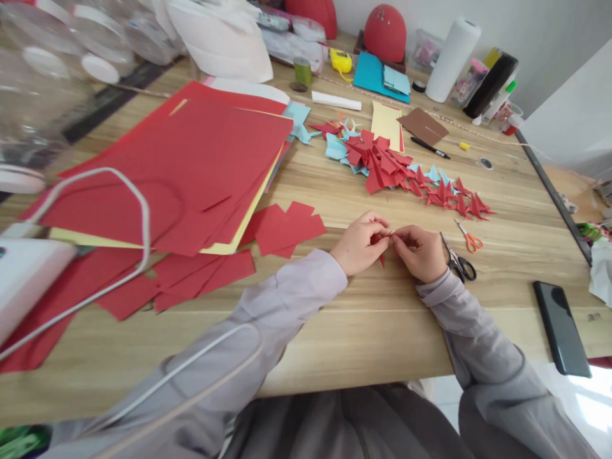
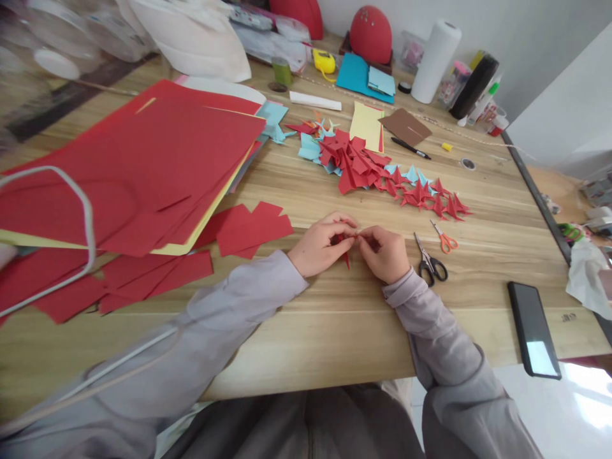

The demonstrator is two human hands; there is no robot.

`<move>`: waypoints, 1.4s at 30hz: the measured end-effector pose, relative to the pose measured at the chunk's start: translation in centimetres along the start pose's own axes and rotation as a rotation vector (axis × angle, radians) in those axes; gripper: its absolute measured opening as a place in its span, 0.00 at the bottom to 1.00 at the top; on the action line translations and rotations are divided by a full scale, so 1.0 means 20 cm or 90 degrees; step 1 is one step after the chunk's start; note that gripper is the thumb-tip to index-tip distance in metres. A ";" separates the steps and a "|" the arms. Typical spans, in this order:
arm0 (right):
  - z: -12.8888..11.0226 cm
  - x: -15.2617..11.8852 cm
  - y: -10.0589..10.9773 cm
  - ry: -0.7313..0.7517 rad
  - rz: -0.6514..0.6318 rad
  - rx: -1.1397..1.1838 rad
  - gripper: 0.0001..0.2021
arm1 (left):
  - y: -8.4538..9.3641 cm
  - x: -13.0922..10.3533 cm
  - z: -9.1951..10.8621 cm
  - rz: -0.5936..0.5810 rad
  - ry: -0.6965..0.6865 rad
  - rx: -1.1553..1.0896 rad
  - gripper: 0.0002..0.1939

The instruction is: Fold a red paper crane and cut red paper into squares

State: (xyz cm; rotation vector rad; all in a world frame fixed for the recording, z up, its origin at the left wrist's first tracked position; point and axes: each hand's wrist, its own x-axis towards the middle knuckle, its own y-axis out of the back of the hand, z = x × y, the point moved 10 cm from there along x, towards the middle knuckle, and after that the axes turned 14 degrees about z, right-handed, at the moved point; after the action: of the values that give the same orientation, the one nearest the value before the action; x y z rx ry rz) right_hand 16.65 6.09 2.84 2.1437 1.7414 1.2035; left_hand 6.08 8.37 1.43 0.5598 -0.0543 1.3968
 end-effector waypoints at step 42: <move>0.11 -0.01 -0.05 -0.229 -0.054 0.187 0.17 | 0.01 -0.02 0.05 0.017 -0.063 0.036 0.08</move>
State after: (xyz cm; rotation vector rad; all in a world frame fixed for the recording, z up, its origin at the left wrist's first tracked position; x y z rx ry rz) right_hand 17.28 6.97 0.75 2.2352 1.9072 0.5213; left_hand 6.11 7.65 2.24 0.6777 -0.1022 1.4002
